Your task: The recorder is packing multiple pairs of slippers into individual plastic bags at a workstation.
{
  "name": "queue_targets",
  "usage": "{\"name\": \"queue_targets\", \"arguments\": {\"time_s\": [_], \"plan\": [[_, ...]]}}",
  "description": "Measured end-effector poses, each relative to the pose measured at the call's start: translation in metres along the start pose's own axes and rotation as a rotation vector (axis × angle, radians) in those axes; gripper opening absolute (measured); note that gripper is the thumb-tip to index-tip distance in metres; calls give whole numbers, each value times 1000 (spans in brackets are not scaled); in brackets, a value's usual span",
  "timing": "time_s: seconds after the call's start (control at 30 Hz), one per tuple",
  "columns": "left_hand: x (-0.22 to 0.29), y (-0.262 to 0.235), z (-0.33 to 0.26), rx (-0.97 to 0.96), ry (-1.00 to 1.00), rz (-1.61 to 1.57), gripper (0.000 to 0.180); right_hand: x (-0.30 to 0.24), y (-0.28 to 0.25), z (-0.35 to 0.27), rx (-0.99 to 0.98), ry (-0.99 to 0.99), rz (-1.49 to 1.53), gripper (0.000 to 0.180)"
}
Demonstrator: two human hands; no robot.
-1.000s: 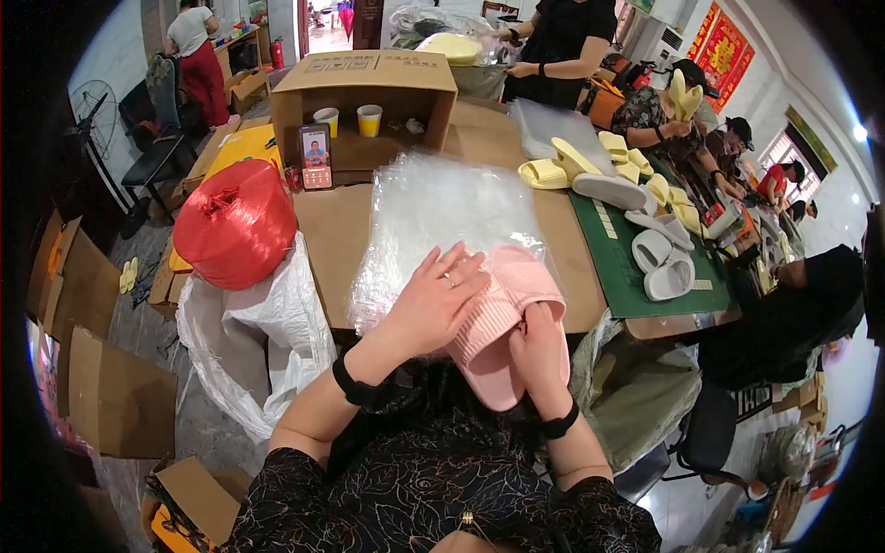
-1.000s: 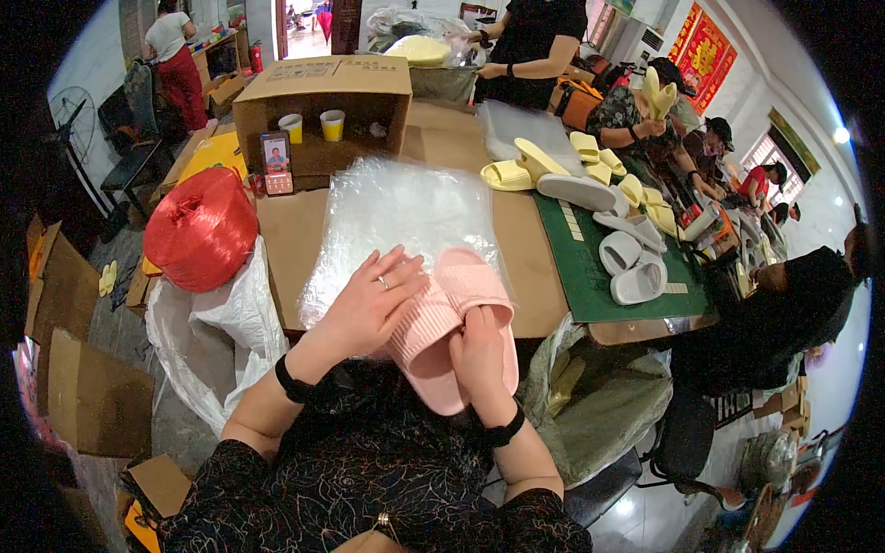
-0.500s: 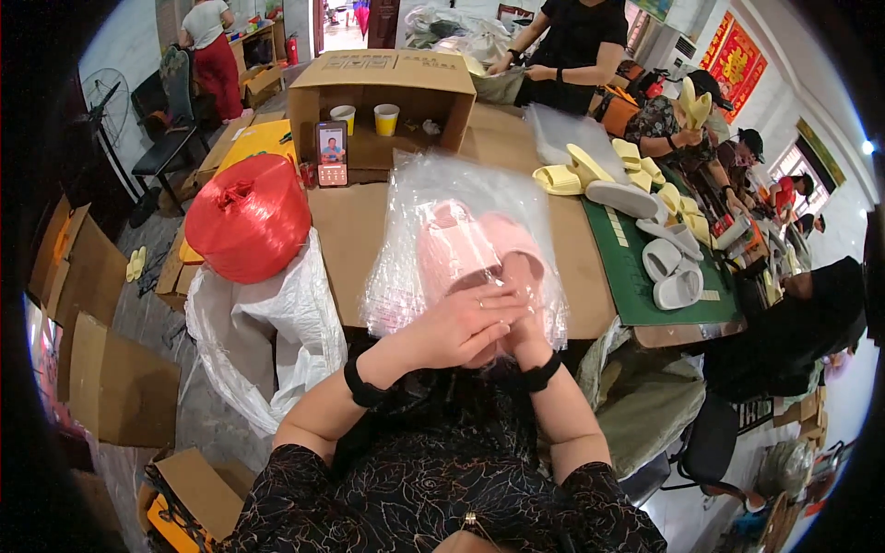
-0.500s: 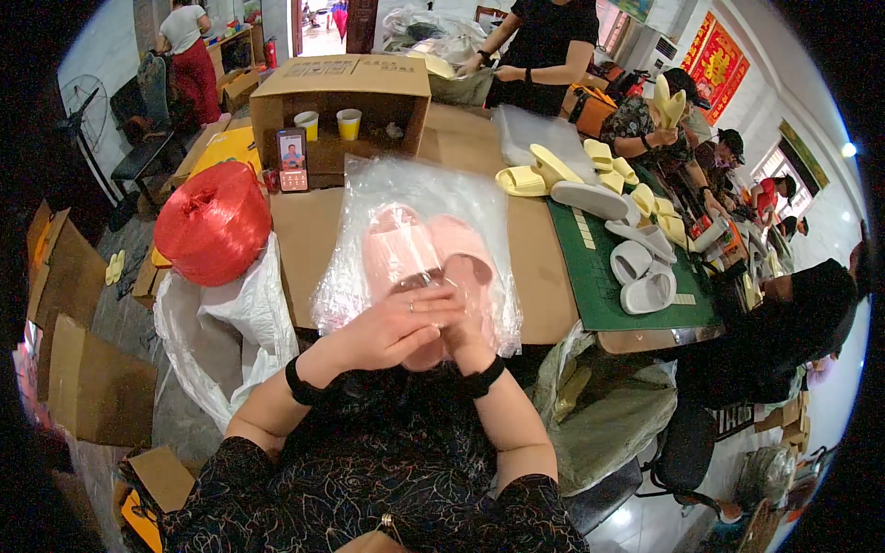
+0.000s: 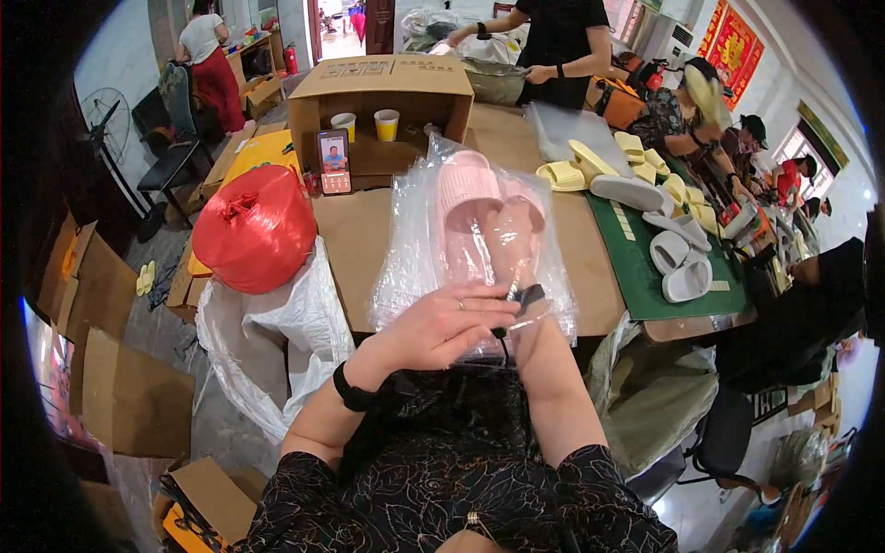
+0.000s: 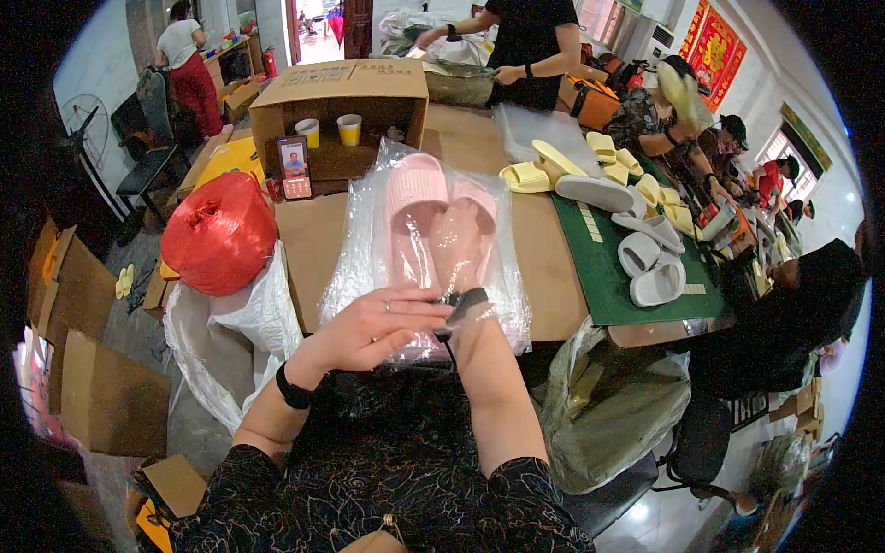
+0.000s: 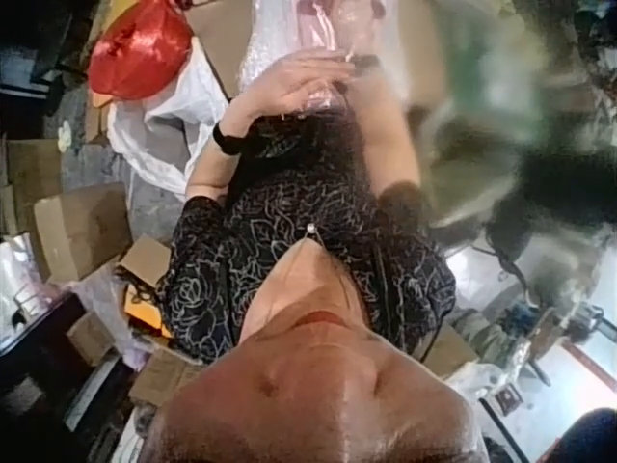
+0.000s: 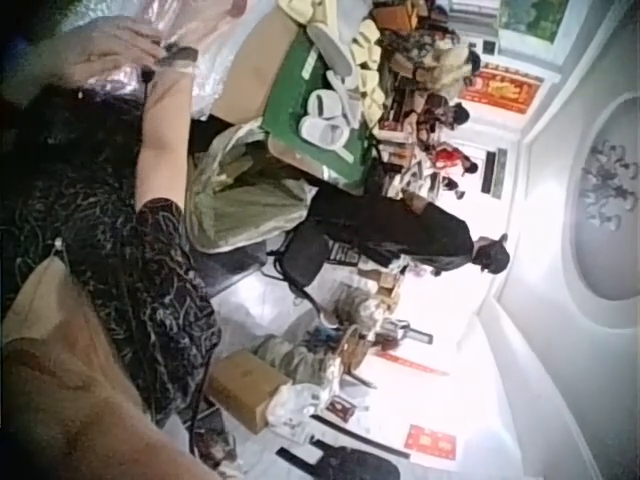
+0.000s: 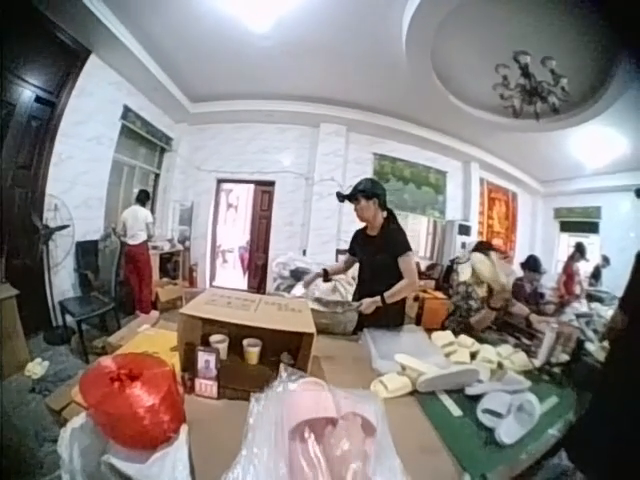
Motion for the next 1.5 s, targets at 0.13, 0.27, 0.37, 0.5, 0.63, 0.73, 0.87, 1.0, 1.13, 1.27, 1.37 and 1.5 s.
{"name": "queue_targets", "arguments": {"time_s": [0.13,0.27,0.37,0.5,0.63,0.73,0.87,1.0,1.13,1.27,1.37,1.5], "plan": [[-39,-11,-16,23,-197,126,33,0,-4,1,40,152,276,49],[-66,-11,-40,-4,-339,23,37,-13,-40,-60,208,153,896,69],[-82,-17,-54,99,-338,100,43,-33,-67,-95,222,26,966,70],[-122,-22,-66,297,-455,357,50,-29,-113,-140,376,-42,832,56],[-154,-8,-81,195,-607,354,54,-22,-136,-173,-36,-142,1190,36],[-169,-3,-111,170,-672,428,58,1,-147,-183,-68,44,1481,15],[-163,10,-105,199,-641,456,58,97,-132,-186,490,445,1580,10],[-168,18,-100,210,-587,392,58,162,-77,-179,639,578,1413,23],[-170,10,-110,191,-615,424,58,129,-40,-163,271,521,1113,61],[-165,-7,-111,368,-635,241,62,106,-36,-168,34,508,1257,60],[-151,-25,-105,373,-712,370,63,110,-20,-173,21,510,1320,58],[-143,-39,-113,437,-880,449,66,104,-17,-172,13,477,1339,58]]}}
Point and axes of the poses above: each hand's wrist, its own z-axis towards the middle knuckle, its own y-axis out of the palm, x = y × z, the point moved 9 cm from there along z, towards the middle knuckle, and after that the axes turned 2 degrees about x, right-handed, at the moved point
